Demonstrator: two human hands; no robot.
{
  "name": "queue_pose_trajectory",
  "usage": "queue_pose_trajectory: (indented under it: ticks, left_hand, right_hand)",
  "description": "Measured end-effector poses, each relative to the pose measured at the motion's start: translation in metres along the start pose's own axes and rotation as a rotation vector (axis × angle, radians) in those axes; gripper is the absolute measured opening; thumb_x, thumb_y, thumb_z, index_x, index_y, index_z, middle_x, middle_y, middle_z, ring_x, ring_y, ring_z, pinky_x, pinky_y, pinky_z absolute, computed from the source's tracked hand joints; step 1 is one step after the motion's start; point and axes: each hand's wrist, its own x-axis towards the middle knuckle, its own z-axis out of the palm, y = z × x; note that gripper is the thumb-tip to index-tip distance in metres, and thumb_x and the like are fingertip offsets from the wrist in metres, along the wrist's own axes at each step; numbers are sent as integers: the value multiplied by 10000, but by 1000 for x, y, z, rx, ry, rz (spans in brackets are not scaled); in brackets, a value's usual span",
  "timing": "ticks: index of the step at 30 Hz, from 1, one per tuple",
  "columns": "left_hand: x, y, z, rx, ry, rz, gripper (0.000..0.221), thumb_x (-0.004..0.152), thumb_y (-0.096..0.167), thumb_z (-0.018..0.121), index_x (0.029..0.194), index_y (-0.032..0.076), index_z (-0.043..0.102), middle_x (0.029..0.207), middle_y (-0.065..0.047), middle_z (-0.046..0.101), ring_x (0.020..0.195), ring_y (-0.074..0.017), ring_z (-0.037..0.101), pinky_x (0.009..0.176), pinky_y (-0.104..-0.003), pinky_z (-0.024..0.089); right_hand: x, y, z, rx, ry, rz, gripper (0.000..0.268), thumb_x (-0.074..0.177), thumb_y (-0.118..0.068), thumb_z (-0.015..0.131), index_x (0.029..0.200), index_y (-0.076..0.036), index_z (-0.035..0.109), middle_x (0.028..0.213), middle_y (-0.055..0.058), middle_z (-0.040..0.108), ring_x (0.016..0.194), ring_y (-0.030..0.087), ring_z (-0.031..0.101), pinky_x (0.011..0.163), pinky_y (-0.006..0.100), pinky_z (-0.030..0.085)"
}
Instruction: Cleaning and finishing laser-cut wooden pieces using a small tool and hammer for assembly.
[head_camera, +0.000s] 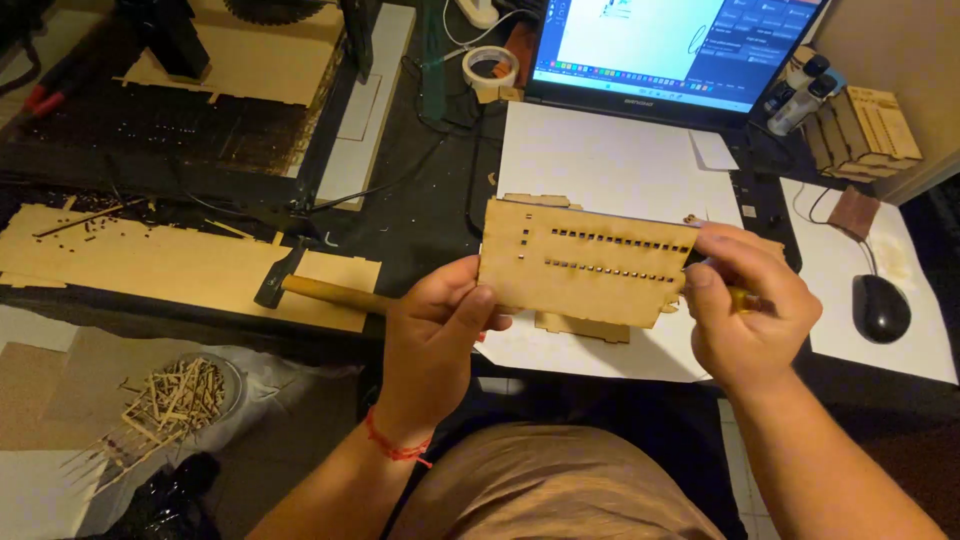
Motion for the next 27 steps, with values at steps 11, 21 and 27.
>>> queue_pose_trajectory:
  ticks: [11,21,27]
  left_hand:
    - [1,-7,7,-91,11,112,342,938,157,592,1199,-52,663,820,-125,747,681,-156,686,658,-272,585]
    - [-27,-7,-17,-67,112,-190,233,896,275,689,767,81,677,642,40,583,598,-44,489,518,-210,377]
    - [-92,-27,-19,-3,59,-272,187,896,197,701,783,48,689,647,30,560,613,-59,462,538,-247,378]
  right_hand:
    - [-4,-35,11,243,-119,534,170,862,-127,722,875,4,614,600,74,567,463,113,513,407,245,447]
    - [-27,-74,-13,500,-892,295,661,1063,-556,228,1212,-21,587,1005,103,606,872,189,554,800,311,474]
    - [-34,-100,-18,77,-898,159,231,981,-138,475,1079,-48,664,1045,90,719,949,220,716,857,316,568]
